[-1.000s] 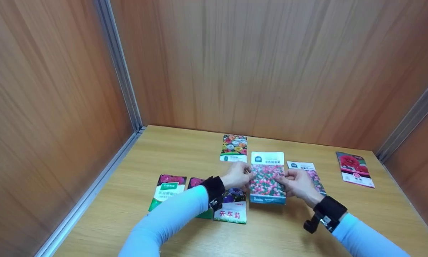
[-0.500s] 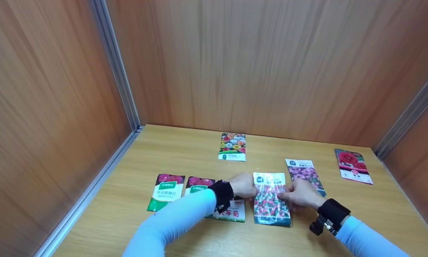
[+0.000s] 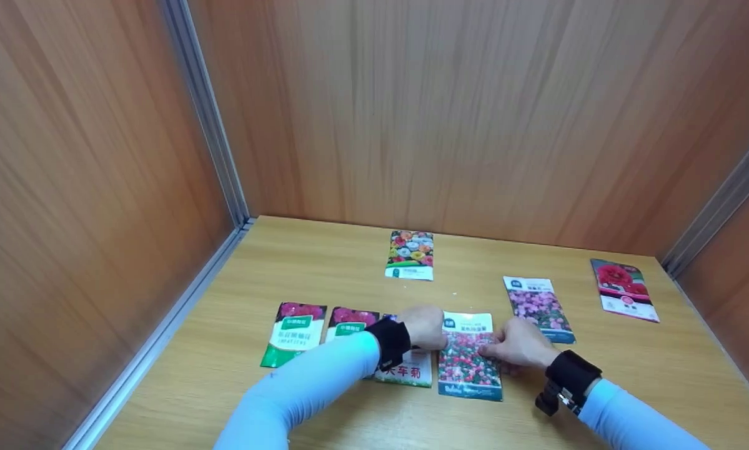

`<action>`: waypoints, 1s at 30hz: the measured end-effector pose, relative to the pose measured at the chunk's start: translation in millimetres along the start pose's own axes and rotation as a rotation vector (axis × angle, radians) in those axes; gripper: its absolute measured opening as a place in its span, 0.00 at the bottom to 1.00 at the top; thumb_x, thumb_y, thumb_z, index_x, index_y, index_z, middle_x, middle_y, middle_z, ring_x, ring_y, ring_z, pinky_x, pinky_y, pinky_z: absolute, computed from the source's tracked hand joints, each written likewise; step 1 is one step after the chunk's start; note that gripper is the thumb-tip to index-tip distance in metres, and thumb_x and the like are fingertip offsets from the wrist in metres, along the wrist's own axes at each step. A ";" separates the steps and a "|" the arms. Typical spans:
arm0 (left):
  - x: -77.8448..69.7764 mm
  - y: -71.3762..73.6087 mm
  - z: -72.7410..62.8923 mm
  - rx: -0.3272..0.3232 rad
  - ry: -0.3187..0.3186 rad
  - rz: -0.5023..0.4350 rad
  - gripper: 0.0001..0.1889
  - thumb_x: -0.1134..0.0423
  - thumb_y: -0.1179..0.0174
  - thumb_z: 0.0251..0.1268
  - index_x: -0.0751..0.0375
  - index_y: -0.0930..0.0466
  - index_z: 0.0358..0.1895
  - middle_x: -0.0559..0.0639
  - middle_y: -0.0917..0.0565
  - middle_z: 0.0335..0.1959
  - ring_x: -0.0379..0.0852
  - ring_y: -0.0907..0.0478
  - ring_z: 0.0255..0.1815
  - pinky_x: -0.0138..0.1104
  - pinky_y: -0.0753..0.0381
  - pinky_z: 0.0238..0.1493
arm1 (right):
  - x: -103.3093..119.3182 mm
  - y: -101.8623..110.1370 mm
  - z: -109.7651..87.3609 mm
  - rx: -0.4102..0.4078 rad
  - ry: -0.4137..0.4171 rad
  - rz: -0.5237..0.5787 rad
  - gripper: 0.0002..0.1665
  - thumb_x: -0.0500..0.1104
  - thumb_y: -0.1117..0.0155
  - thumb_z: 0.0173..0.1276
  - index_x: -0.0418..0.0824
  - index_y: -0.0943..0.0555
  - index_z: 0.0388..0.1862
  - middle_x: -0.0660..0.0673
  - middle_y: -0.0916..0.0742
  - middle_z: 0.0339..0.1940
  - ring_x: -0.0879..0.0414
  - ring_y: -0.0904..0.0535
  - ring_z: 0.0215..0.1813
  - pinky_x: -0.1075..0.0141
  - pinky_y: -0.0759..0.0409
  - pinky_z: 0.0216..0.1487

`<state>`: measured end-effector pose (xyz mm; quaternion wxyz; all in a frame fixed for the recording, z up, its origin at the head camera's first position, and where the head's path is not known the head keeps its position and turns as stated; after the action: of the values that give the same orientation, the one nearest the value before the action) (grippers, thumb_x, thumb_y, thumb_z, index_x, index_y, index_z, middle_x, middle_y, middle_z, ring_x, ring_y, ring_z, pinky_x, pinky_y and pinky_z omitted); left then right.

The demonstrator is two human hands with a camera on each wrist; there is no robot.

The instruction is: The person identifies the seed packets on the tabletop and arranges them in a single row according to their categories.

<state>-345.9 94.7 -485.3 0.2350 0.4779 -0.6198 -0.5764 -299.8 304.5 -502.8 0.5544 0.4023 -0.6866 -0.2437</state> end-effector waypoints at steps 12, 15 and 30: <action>0.8 -2.2 4.1 -0.045 0.003 0.042 0.16 0.45 0.38 0.47 0.53 0.25 0.30 0.44 0.26 0.22 0.44 0.30 0.23 0.36 0.31 0.24 | 4.4 -1.8 -1.3 -0.121 -0.073 -0.133 0.23 0.67 0.34 0.40 0.49 0.20 0.13 0.50 0.21 0.11 0.55 0.26 0.15 0.67 0.39 0.13; 0.9 -4.1 3.7 -0.075 -0.003 0.058 0.16 0.45 0.38 0.46 0.52 0.25 0.29 0.43 0.26 0.21 0.44 0.30 0.22 0.36 0.31 0.25 | 5.6 -3.0 -2.4 -0.154 -0.082 -0.158 0.24 0.68 0.33 0.38 0.49 0.21 0.12 0.50 0.21 0.10 0.55 0.27 0.14 0.67 0.40 0.13; 5.4 2.1 1.6 -0.223 -0.052 -0.048 0.13 0.45 0.39 0.48 0.47 0.26 0.18 0.40 0.27 0.14 0.42 0.31 0.17 0.35 0.34 0.17 | 11.9 5.7 2.5 -0.270 -0.008 -0.159 0.18 0.63 0.34 0.45 0.53 0.22 0.16 0.52 0.23 0.13 0.56 0.30 0.17 0.66 0.39 0.17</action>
<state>-350.3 90.6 -485.1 0.2565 0.4483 -0.5463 -0.6594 -304.5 297.6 -492.3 0.5798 0.3762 -0.6158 -0.3782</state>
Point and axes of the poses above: each hand's wrist, its own z-axis towards the middle knuckle, its own y-axis out of the back of the hand, x = y × z, the point moved 2 cm from there along z, towards the middle knuckle
